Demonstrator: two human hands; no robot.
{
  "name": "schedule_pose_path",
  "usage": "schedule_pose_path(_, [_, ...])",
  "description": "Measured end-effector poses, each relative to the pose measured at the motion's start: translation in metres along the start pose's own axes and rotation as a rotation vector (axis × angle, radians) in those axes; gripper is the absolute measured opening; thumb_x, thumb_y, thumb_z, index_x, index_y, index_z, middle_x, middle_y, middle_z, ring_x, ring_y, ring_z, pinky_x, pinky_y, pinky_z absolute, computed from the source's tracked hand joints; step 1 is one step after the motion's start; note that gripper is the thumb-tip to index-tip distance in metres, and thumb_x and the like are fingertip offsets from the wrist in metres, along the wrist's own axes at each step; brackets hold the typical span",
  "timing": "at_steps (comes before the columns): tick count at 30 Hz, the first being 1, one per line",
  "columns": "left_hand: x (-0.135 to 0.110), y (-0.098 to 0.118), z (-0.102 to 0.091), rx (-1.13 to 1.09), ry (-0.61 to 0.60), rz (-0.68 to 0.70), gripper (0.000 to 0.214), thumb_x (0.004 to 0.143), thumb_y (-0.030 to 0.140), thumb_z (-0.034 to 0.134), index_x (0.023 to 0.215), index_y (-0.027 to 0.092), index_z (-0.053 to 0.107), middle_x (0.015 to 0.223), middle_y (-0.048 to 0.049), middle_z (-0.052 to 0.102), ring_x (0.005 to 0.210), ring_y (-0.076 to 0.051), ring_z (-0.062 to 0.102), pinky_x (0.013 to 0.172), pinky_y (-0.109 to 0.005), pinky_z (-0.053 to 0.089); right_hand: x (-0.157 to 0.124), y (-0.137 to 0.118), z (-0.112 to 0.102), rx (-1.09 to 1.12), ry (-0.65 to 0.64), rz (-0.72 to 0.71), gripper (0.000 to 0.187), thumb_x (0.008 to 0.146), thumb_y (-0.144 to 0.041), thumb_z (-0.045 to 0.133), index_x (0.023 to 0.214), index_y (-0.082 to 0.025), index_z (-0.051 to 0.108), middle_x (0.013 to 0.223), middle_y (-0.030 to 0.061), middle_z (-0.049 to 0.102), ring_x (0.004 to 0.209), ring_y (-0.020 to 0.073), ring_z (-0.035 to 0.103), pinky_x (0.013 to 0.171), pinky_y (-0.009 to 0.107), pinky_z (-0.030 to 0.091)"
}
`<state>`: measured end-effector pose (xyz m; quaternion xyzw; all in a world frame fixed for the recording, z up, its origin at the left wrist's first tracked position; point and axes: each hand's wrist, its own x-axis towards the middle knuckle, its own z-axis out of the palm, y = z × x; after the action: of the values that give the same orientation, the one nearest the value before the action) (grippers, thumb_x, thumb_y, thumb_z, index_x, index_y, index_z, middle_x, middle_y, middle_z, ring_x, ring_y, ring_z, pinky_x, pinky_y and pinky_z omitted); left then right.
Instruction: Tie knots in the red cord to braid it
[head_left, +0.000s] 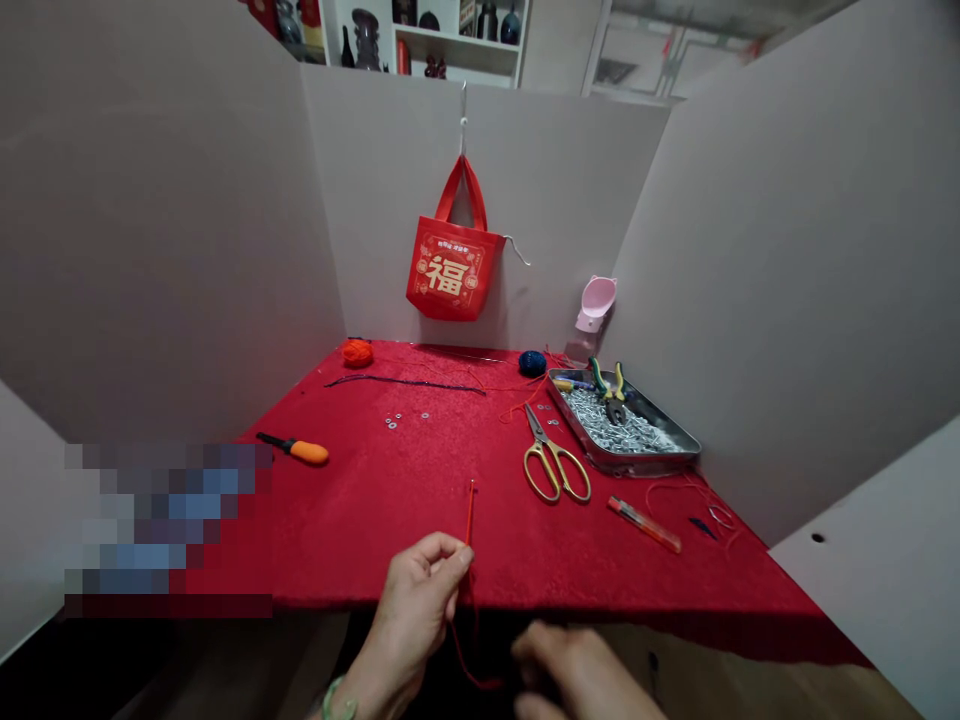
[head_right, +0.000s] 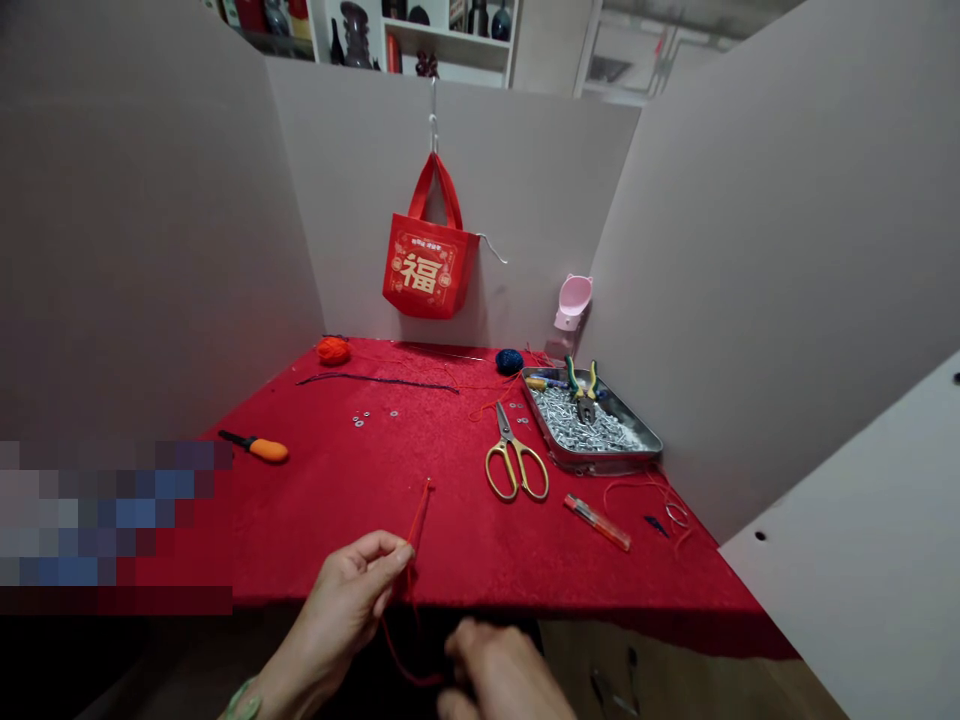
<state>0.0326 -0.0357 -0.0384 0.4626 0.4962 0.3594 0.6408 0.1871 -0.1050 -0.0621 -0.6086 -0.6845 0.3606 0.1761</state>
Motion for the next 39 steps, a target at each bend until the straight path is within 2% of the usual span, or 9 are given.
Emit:
schedule_pose_path(2, [0.0,-0.003,0.0,0.02,-0.015,0.034,0.033,0.071,0.044,0.055,0.069,0.011,0.049,0.044,0.0073,0.032,0.041,-0.003,0.025,0.041,-0.016,0.017,0.007,-0.015,-0.021,0.363,0.098,0.021,0.038,0.073,-0.028,0.048,0.11,-0.018,0.048,0.1,0.0107,0.056,0.053,0.0105,0.056,0.043,0.019,0.039])
schedule_pose_path(4, [0.0,-0.002,-0.001,0.048,-0.02,0.053,0.033,0.072,0.044,0.053,0.071,0.011,0.051,0.046,0.0066,0.034,0.041,-0.003,0.027,0.041,-0.016,0.018,0.019,-0.031,-0.028,0.752,0.044,0.059,0.053,0.075,-0.036,0.045,0.123,-0.02,0.029,0.112,0.0149,0.047,0.048,0.0088,0.054,0.034,0.018,0.037])
schedule_pose_path(8, [-0.003,0.004,-0.003,0.09,0.0,0.081,0.032,0.073,0.043,0.052,0.075,0.011,0.054,0.051,0.0036,0.045,0.043,-0.004,0.033,0.042,-0.016,0.023,0.049,-0.051,-0.019,1.087,-0.192,0.031,0.054,0.067,-0.029,0.051,0.114,-0.012,0.03,0.09,0.0109,0.055,0.055,0.0145,0.058,0.036,0.018,0.042])
schedule_pose_path(11, [-0.004,0.007,-0.005,0.109,0.003,0.108,0.031,0.073,0.042,0.052,0.074,0.011,0.054,0.056,0.0014,0.05,0.047,-0.005,0.039,0.044,-0.016,0.027,0.061,-0.052,-0.015,1.084,-0.253,0.03,0.034,0.065,-0.023,0.049,0.096,-0.009,0.041,0.068,0.0043,0.055,0.051,0.012,0.055,0.039,0.018,0.043])
schedule_pose_path(14, [-0.003,0.006,-0.007,0.137,-0.016,0.115,0.033,0.073,0.043,0.051,0.071,0.011,0.053,0.053,0.0013,0.05,0.045,-0.005,0.037,0.044,-0.017,0.025,0.066,-0.047,-0.016,1.091,-0.2,0.065,0.022,0.065,-0.021,0.048,0.083,-0.009,0.044,0.06,0.0003,0.051,0.044,0.0064,0.048,0.039,0.016,0.04])
schedule_pose_path(21, [-0.001,0.0,-0.007,0.17,-0.041,0.073,0.036,0.071,0.046,0.052,0.073,0.01,0.053,0.049,0.0047,0.039,0.042,-0.004,0.029,0.041,-0.017,0.019,0.063,-0.041,-0.009,1.078,-0.081,0.156,0.014,0.071,-0.026,0.047,0.076,-0.013,0.044,0.047,-0.0086,0.027,0.036,0.0014,0.02,0.034,0.014,0.012])
schedule_pose_path(25, [-0.004,-0.003,-0.008,0.186,-0.068,0.102,0.035,0.075,0.045,0.048,0.077,0.01,0.054,0.055,0.0027,0.043,0.045,-0.005,0.032,0.043,-0.017,0.023,0.059,-0.039,-0.006,0.767,0.039,0.044,0.018,0.076,-0.029,0.044,0.073,-0.012,0.048,0.05,-0.0049,0.037,0.043,0.0037,0.031,0.042,0.016,0.023])
schedule_pose_path(31, [-0.01,-0.006,-0.012,0.372,0.096,0.211,0.028,0.074,0.039,0.051,0.07,0.012,0.057,0.062,-0.0007,0.051,0.056,-0.009,0.042,0.052,-0.017,0.032,0.058,-0.042,-0.01,0.367,0.169,-0.061,0.023,0.08,-0.028,0.042,0.066,-0.011,0.048,0.06,0.0002,0.048,0.057,0.0073,0.041,0.051,0.019,0.027])
schedule_pose_path(39, [-0.013,-0.01,-0.017,0.412,0.055,0.26,0.026,0.078,0.037,0.048,0.081,0.016,0.061,0.065,-0.0014,0.055,0.054,-0.009,0.045,0.05,-0.017,0.035,0.063,-0.038,-0.006,0.995,-0.054,0.107,0.02,0.074,-0.031,0.046,0.066,-0.015,0.037,0.045,-0.0083,0.026,0.035,0.0022,0.019,0.035,0.016,0.013])
